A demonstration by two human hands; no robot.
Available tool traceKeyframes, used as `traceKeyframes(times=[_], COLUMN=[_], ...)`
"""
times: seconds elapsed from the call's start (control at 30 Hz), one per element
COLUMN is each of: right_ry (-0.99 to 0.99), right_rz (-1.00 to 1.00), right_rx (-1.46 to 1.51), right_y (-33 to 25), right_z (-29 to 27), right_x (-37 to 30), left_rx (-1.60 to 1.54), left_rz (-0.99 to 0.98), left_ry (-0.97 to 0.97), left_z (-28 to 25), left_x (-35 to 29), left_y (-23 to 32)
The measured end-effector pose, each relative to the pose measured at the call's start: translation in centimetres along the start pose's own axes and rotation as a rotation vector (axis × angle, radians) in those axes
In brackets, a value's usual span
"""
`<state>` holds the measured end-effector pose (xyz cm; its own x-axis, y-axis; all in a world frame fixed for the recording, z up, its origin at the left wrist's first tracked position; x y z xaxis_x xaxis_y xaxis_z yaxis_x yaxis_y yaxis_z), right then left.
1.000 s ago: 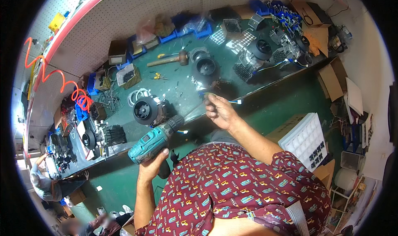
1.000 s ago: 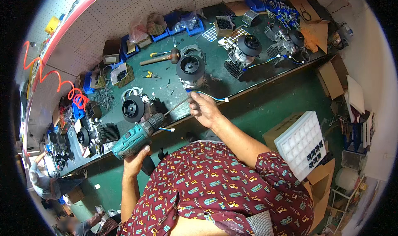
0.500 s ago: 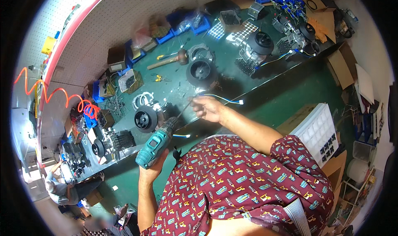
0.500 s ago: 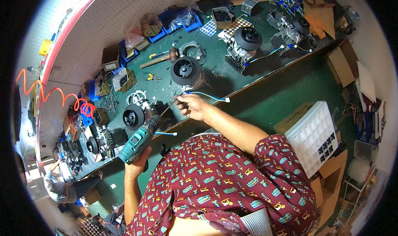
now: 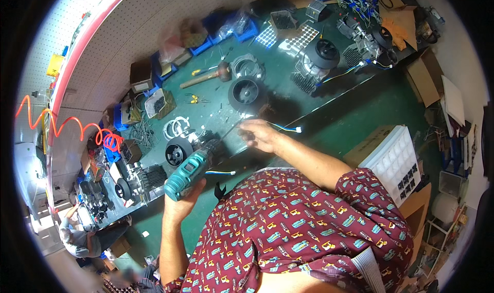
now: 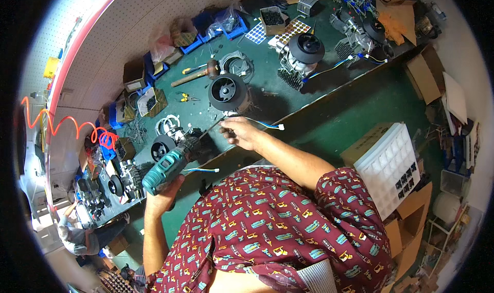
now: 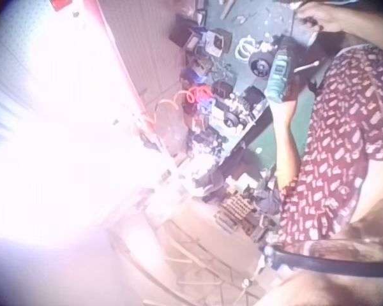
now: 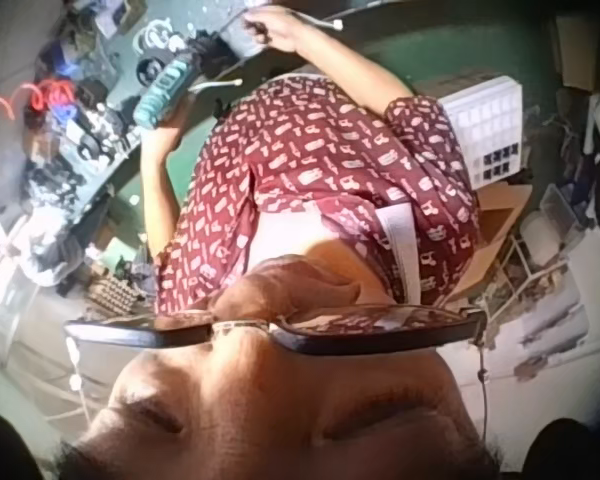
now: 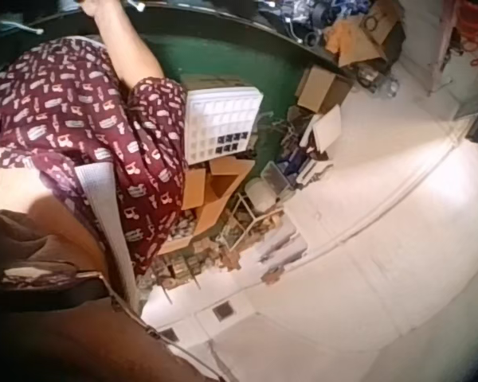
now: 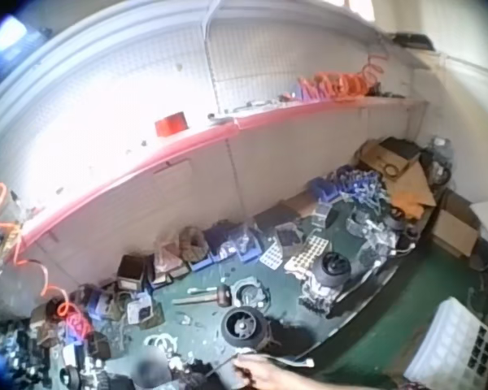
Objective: The person assembles small black cylindrical electronic components on a green workbench. They insert wires into the components, then use a cordless drill to drive screws into each unit. The person handles the components one at a time, placing them on the table after each step.
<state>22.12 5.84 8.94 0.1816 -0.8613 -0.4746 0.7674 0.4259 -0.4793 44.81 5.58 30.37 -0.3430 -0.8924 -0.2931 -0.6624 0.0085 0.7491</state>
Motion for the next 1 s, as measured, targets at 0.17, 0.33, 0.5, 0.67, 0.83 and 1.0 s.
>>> traceKeyframes(times=[0.17,0.33,0.5,0.67,0.83,1.0], right_ry=[0.305,0.445,0.362,0.332,0.336,0.327], right_rz=[-0.344,-0.674,-0.844,-0.756,-0.804,-0.815], right_rx=[-0.519,-1.177,-1.404,-1.612,-1.641,-1.591], right_y=[-4.3,-8.7,-9.2,-9.3,-8.6,-8.5], right_z=[-3.6,-5.7,-5.7,-5.1,-5.9,-5.7], right_x=[-3.7,-3.3,-2.2,-2.4,-1.4,-1.6], left_rx=[0.151,0.574,0.658,0.705,0.715,0.725], left_rz=[0.0,0.054,0.177,0.185,0.088,0.121], left_ry=[-0.134,-0.282,-0.321,-0.323,-0.353,-0.37], left_z=[-1.7,-2.8,-2.0,-1.4,-1.3,-0.8], left_x=[3.7,6.9,9.5,11.1,11.3,11.6], left_y=[5.0,8.0,10.9,12.4,13.6,13.1])
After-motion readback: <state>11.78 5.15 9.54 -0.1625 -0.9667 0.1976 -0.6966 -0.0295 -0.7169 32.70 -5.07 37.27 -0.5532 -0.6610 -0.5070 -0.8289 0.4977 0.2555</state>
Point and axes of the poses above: each hand's wrist, its own x-axis towards the middle knuckle, its own z-axis out of the palm, y = z × x, the point moved 5 cm from there along x, towards the middle knuckle, and after that the axes turned 10 degrees about -z, right-handed, at the moved point
